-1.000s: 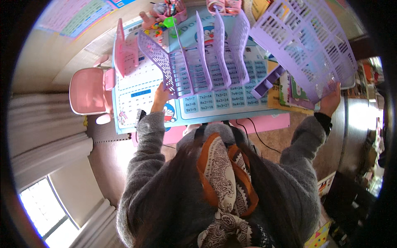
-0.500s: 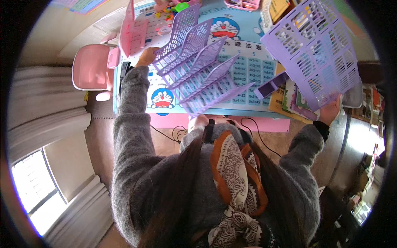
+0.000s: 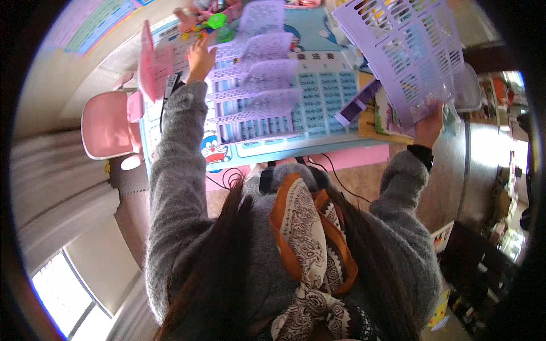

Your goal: The person assembles a purple plastic organizer on a child's desk. They unfold the unit, attach side panels, and fit internal dividers into place. The person then adjusts the assembled organizer on the desk surface.

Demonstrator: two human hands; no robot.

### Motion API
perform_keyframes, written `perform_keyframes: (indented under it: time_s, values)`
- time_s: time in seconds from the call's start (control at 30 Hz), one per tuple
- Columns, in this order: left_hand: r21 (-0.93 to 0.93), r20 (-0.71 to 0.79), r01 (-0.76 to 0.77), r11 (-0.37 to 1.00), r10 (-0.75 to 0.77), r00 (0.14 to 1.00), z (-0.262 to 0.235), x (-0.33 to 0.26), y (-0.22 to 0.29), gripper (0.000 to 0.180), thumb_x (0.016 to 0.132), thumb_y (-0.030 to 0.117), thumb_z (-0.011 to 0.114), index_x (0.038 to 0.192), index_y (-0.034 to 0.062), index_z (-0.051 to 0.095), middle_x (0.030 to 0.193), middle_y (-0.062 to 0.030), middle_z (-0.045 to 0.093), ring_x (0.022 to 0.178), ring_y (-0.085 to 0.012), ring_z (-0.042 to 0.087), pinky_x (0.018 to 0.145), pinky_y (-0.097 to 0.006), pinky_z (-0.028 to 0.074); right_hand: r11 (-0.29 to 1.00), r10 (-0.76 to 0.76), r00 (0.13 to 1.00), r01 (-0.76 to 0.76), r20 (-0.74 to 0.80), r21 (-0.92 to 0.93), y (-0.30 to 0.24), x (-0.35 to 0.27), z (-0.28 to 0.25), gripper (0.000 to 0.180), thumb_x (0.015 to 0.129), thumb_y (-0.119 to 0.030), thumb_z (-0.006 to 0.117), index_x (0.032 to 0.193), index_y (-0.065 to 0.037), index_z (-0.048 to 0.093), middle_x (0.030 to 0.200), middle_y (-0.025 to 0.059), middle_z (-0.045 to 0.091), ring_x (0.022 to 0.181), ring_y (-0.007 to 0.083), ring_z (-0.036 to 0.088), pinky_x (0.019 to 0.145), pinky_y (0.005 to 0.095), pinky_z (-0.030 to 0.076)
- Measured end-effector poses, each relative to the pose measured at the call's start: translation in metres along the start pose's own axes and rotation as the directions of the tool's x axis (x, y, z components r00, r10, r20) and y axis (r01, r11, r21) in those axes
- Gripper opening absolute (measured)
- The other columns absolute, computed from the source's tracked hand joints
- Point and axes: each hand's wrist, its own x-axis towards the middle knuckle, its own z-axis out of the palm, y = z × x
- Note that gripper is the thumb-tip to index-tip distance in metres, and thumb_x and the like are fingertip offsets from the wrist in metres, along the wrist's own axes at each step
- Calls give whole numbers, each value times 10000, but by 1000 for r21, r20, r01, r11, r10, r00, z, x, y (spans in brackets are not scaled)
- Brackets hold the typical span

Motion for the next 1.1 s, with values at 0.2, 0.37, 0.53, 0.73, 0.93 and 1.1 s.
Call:
perform_keyframes:
  time_s: [0.2,0.37,0.53,0.73,0.93,1.1]
  values:
    - [-885,88,192,425,-252,964,-109,-77,57,576,928,465,432,1343,69,384,1321,-139,447,1141,-271,491,958,-402,390,995,-97,979,91,177,43,13,-60,106,269,951,-271,465,1110,-62,527,969,71,611,882,193,576,787,364,472]
    - [-950,-133,12,313,-437,889,-208,-145,94,508,934,311,477,1354,53,354,1253,-117,488,1078,-220,522,911,-342,429,968,100,798,60,594,-244,51,-142,219,289,938,-256,487,1125,-36,508,939,79,625,842,183,605,723,319,486]
    - [-947,-83,181,265,-746,661,-266,-275,22,419,919,165,517,1310,58,410,1066,-39,586,900,-117,573,743,-263,465,675,102,155,715,983,-183,92,-188,258,528,865,-325,586,1281,-36,436,1256,132,501,1072,187,508,862,360,433]
    - [-975,32,217,49,-934,355,-233,-488,-46,290,905,166,549,1182,100,490,969,-28,599,839,-149,600,694,-270,498,139,664,-24,986,747,-92,126,-208,203,306,823,-217,589,1081,-52,587,867,81,626,773,201,549,816,335,413]
    - [-922,241,366,-125,-926,291,-186,-533,-89,225,900,133,547,1120,84,545,885,-27,633,770,-152,624,655,-276,510,-15,450,-83,995,889,101,101,-120,194,116,779,-77,528,776,-113,638,714,27,605,752,177,543,746,331,372]
    - [-892,281,446,-76,-865,416,-158,-472,-123,208,889,124,558,1088,61,559,893,-27,644,778,-140,626,668,-281,512,-287,433,35,953,901,101,90,-52,201,97,708,-128,558,709,-104,653,896,28,633,957,215,521,933,411,344]
